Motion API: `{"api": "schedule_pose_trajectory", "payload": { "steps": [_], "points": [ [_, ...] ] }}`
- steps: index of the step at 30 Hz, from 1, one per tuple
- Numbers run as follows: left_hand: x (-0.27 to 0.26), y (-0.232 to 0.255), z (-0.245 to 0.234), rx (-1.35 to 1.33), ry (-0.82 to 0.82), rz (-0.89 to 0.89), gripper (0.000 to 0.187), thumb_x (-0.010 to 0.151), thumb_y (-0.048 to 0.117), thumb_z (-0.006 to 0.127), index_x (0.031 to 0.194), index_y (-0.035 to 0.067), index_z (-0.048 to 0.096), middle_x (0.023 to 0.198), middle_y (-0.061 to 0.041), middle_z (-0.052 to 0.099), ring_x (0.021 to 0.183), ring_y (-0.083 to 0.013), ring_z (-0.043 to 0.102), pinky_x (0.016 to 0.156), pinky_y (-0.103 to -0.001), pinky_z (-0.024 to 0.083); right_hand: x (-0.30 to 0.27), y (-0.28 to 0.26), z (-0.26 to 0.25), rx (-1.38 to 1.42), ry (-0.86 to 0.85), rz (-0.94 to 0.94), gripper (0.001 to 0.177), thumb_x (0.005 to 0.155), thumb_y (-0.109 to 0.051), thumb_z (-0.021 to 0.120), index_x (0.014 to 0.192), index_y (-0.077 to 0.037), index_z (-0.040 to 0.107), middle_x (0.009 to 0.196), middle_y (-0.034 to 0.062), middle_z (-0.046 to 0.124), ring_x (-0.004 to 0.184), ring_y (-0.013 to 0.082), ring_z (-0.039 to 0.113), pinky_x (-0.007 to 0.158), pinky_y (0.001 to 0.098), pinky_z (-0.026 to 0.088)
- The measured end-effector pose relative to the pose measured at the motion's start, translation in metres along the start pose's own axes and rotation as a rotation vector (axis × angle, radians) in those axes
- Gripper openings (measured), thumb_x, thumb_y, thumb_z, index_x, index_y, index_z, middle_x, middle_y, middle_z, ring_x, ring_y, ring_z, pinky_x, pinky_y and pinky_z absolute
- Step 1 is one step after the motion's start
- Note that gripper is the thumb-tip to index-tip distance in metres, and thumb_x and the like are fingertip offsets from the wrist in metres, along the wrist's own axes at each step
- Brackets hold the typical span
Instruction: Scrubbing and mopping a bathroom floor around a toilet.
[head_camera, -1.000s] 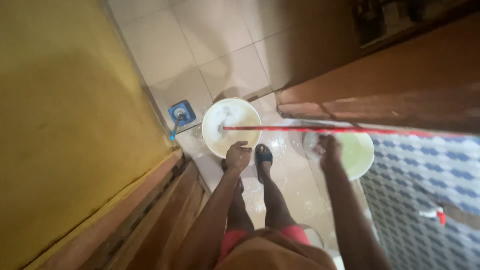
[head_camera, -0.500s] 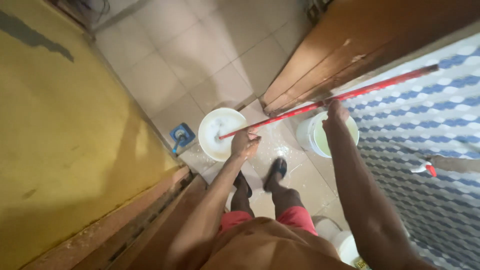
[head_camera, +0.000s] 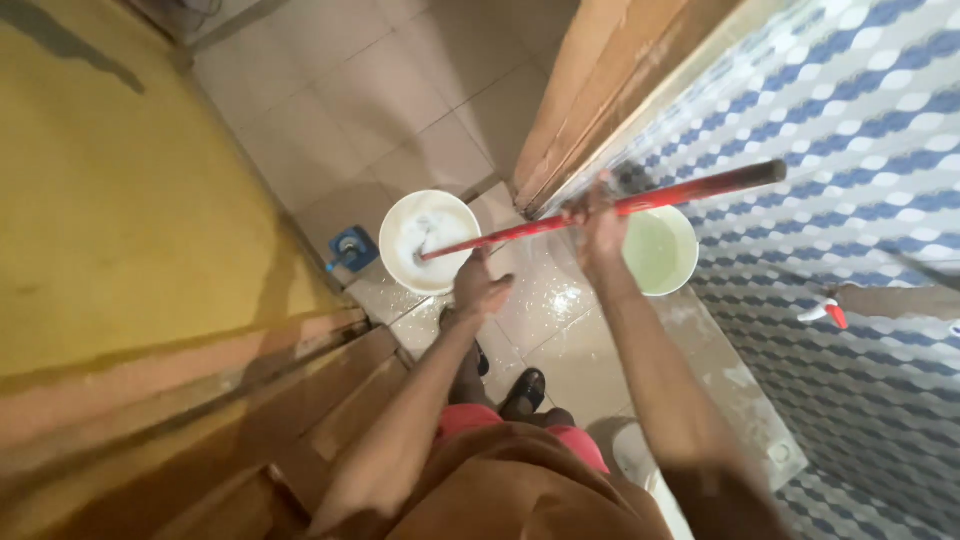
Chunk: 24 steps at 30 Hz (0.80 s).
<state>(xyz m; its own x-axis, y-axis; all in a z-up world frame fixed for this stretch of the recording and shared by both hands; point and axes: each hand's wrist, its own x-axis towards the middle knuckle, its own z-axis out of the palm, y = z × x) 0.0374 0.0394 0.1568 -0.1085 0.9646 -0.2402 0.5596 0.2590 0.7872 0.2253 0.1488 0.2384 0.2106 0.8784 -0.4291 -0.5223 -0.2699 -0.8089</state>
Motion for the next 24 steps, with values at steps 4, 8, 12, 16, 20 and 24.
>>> {"api": "schedule_pose_trajectory", "payload": {
  "steps": [4, 8, 12, 16, 20, 24],
  "points": [
    [-0.009, 0.074, 0.011, 0.028, 0.237, 0.066, 0.089, 0.066, 0.023, 0.091, 0.138, -0.009, 0.049, 0.125, -0.026, 0.060, 0.121, -0.0437, 0.054, 0.104, -0.052, 0.042, -0.078, -0.041, 0.032, 0.083, 0.030, -0.059, 0.024, 0.101, -0.026, 0.069, 0.091, -0.015, 0.050, 0.064, -0.0005, 0.045, 0.053, 0.0140, 0.043, 0.051, 0.0324, 0.041],
    [-0.009, 0.098, 0.027, 0.109, 0.308, 0.099, 0.056, 0.071, 0.021, 0.084, 0.122, 0.010, 0.065, 0.128, -0.017, 0.061, 0.124, -0.0386, 0.054, 0.105, -0.049, 0.043, -0.134, -0.098, 0.013, 0.067, -0.231, -0.287, 0.028, 0.107, -0.024, 0.066, 0.086, -0.017, 0.048, 0.066, -0.0050, 0.041, 0.056, 0.0103, 0.038, 0.052, 0.0299, 0.032],
    [-0.019, 0.103, 0.042, 0.136, 0.158, 0.034, 0.034, 0.078, 0.023, 0.081, 0.111, 0.024, 0.075, 0.100, -0.007, 0.075, 0.101, -0.0304, 0.065, 0.095, -0.050, 0.044, -0.183, -0.165, -0.003, 0.040, -0.401, -0.434, 0.046, 0.114, -0.033, 0.055, 0.072, -0.019, 0.041, 0.061, -0.0051, 0.037, 0.052, 0.0123, 0.033, 0.051, 0.0319, 0.029],
    [-0.042, 0.122, 0.037, 0.167, 0.238, 0.238, 0.027, 0.077, 0.018, 0.081, 0.103, 0.022, 0.077, 0.086, -0.006, 0.073, 0.089, -0.0293, 0.066, 0.093, -0.048, 0.044, -0.225, -0.185, -0.033, -0.029, -0.623, -0.534, 0.056, 0.117, -0.041, 0.048, 0.067, -0.019, 0.036, 0.058, -0.0046, 0.033, 0.051, 0.0132, 0.029, 0.055, 0.0322, 0.028],
    [-0.044, 0.091, 0.073, 0.114, 0.411, 0.322, 0.023, 0.076, 0.019, 0.076, 0.099, 0.018, 0.077, 0.085, -0.005, 0.073, 0.090, -0.0277, 0.068, 0.095, -0.050, 0.043, -0.236, -0.168, -0.054, 0.073, -0.608, -0.486, 0.051, 0.113, -0.041, 0.048, 0.071, -0.016, 0.033, 0.061, -0.0040, 0.028, 0.052, 0.0151, 0.027, 0.057, 0.0333, 0.027],
    [-0.039, 0.116, 0.049, 0.235, 0.198, 0.114, 0.022, 0.103, 0.038, 0.068, 0.102, 0.018, 0.076, 0.087, -0.009, 0.074, 0.096, -0.0278, 0.068, 0.102, -0.049, 0.044, -0.234, -0.165, -0.045, 0.079, -0.621, -0.498, 0.046, 0.108, -0.035, 0.055, 0.072, -0.016, 0.033, 0.061, -0.0030, 0.027, 0.054, 0.0155, 0.028, 0.058, 0.0333, 0.027]
  ]
}}
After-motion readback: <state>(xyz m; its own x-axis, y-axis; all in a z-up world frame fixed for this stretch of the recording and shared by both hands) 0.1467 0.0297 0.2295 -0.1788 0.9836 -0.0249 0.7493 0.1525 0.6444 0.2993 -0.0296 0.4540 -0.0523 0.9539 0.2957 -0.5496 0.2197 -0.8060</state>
